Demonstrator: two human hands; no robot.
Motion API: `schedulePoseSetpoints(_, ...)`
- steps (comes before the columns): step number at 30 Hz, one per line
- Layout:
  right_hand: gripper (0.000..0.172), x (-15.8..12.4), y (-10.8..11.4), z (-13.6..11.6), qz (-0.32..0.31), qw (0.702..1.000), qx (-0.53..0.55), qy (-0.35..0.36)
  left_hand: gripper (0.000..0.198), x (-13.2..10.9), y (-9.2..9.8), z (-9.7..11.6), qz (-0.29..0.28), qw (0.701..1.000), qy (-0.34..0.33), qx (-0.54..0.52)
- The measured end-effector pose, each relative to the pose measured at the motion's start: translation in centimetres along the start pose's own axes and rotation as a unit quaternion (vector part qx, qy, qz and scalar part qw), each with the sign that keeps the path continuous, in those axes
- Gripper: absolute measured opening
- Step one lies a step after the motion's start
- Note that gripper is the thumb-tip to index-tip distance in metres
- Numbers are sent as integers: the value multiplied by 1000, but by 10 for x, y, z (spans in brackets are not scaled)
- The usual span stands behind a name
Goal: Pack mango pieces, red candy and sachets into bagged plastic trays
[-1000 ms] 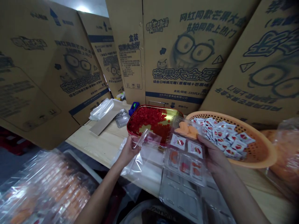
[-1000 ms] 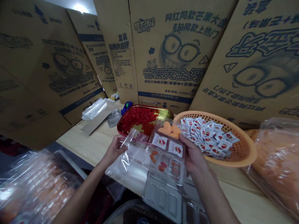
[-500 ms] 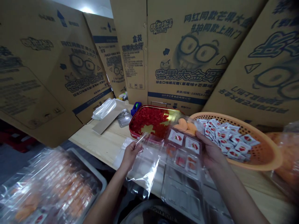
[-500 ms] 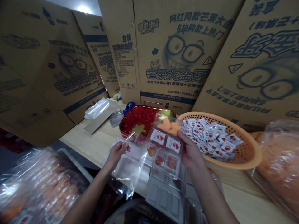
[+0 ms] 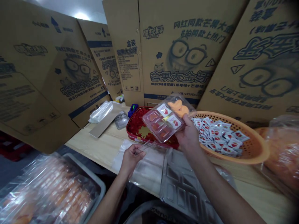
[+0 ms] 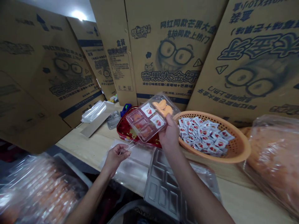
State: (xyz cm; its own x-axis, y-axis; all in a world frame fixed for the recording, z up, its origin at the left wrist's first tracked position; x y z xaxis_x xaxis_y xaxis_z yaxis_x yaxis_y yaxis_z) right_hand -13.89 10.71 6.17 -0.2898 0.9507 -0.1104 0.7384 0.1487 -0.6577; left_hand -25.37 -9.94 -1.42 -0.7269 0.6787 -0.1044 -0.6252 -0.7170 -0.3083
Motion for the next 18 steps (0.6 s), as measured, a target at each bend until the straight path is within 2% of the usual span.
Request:
schedulePoseSetpoints(3, 12, 2, 2, 4, -4, 1000, -2, 12, 33, -3, -2, 1, -13, 1000, 12, -1)
schedulePoseSetpoints(7, 11, 4, 10, 10, 11, 1000, 4, -7, 36, -5, -6, -5, -33, 997, 59, -26)
schedulePoseSetpoints(11, 11, 3, 16, 8, 26, 1000, 6, -3, 34, -4, -9, -9, -48, 998, 37, -7)
schedulePoseSetpoints(18, 15, 1, 11, -1, 20, 1000, 10, 13, 32, 0, -3, -12, 4, 1000, 8, -4)
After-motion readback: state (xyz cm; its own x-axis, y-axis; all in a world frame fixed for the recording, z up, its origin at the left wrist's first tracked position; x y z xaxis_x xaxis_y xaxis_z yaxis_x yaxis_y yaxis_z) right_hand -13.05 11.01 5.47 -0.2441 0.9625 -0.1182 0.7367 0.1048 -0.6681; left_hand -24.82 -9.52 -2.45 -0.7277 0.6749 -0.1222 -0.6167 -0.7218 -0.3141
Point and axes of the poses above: each hand's wrist, its own x-axis towards the middle knuckle, its own y-axis out of the back of the hand, z = x × y, the point moved 5 cm from there along x, towards the middle knuckle, and after that the axes turned 15 degrees about -x, right-handed, at the moved point
